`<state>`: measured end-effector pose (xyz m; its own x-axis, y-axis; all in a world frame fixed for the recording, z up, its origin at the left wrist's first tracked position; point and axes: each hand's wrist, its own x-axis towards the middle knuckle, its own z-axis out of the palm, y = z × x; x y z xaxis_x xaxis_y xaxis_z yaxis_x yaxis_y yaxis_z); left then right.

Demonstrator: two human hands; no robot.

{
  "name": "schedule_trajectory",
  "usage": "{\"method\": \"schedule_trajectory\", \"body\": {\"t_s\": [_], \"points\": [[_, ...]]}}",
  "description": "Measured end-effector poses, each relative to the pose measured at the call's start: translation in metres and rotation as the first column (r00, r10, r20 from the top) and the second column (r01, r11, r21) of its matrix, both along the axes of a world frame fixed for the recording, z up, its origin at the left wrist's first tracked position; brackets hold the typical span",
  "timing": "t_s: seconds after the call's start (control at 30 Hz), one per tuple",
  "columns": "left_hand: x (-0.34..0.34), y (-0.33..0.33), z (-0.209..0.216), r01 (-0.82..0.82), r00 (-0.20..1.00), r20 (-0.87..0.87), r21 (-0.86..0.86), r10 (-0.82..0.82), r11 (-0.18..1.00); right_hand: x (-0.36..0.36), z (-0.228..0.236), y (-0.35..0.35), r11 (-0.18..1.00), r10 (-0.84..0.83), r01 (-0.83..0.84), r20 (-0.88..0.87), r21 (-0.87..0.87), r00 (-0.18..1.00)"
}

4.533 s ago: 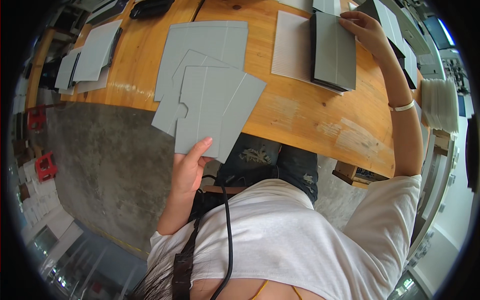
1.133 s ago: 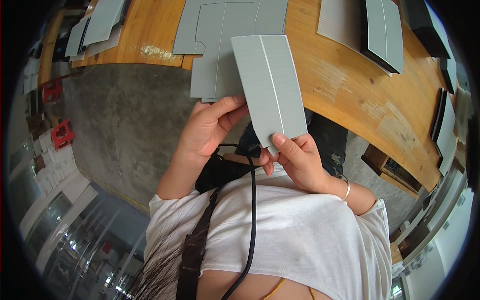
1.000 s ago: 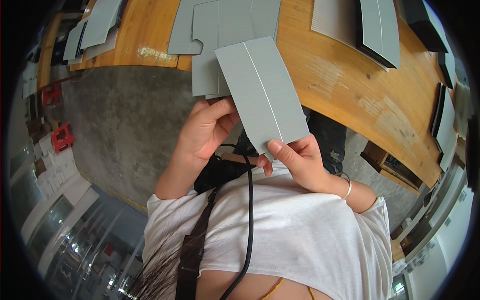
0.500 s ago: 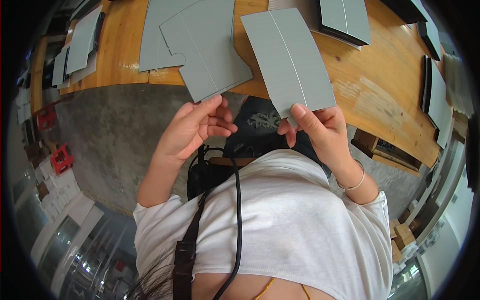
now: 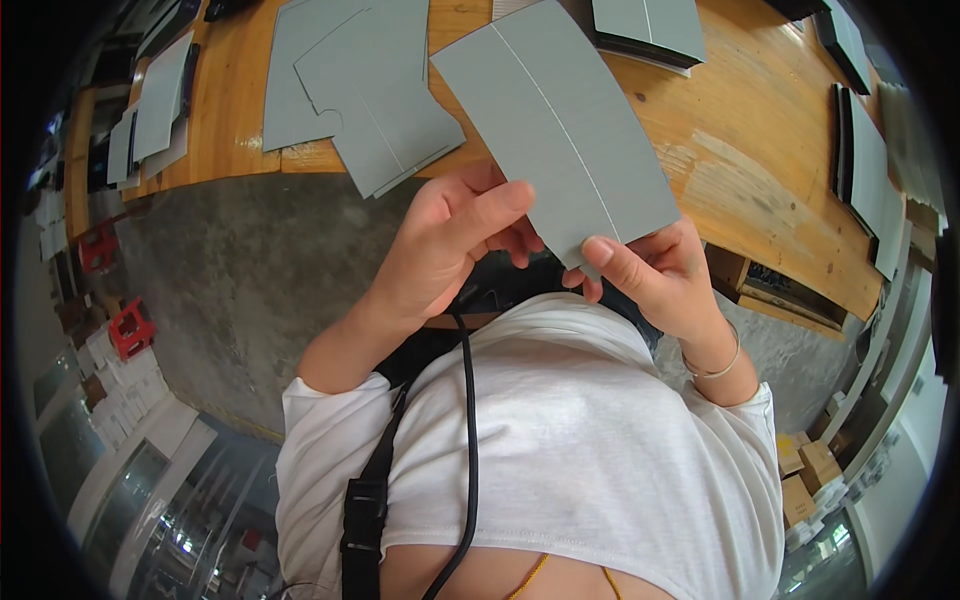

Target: Sorting and inspecting flat grey panels at a factory workbench.

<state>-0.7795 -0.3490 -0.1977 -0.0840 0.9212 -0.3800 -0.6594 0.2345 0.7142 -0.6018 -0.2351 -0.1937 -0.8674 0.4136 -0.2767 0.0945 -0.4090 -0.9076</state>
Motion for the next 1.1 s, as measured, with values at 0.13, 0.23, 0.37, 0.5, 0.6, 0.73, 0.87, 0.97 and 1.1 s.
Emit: {"method": "schedule_trajectory", "body": {"t_s": [0.13,0.23,0.37,0.5,0.6,0.73,0.87,0.97,1.1], "points": [[0.016,0.013,0.014,-0.042,0.996,-0.075,0.019,0.043,0.999,0.011,0.003,0.005,1.0,0.004,-0.004,-0.015,0.0,1.0],[0.029,0.022,0.014,-0.099,0.985,-0.14,0.041,0.104,0.994,0.021,0.0,0.008,0.998,-0.042,0.042,0.005,0.051,0.999],[0.044,0.033,0.011,-0.123,0.976,-0.176,0.032,0.127,0.992,0.029,-0.006,0.013,0.982,-0.187,0.187,0.009,0.035,0.982],[0.056,0.044,0.005,-0.076,0.969,-0.234,0.026,0.08,0.997,0.035,-0.01,0.021,0.959,-0.283,0.283,-0.009,-0.009,0.959],[0.065,0.052,0.005,-0.066,0.967,-0.245,0.034,0.072,0.997,0.04,-0.008,0.024,0.948,-0.318,0.318,0.006,-0.011,0.948],[0.073,0.06,0.005,-0.038,0.969,-0.243,0.029,0.044,0.999,0.05,-0.01,0.031,0.943,-0.333,0.333,0.016,-0.007,0.943],[0.079,0.067,0.005,-0.027,0.961,-0.274,0.06,0.042,0.998,0.058,-0.009,0.035,0.945,-0.327,0.326,0.039,0.026,0.944],[0.082,0.071,0.005,-0.024,0.958,-0.284,0.066,0.042,0.998,0.061,-0.008,0.036,0.941,-0.339,0.338,0.047,0.029,0.94],[0.086,0.074,0.002,-0.02,0.95,-0.31,0.064,0.039,0.998,0.064,-0.009,0.037,0.938,-0.346,0.346,0.019,0.008,0.938]]}}
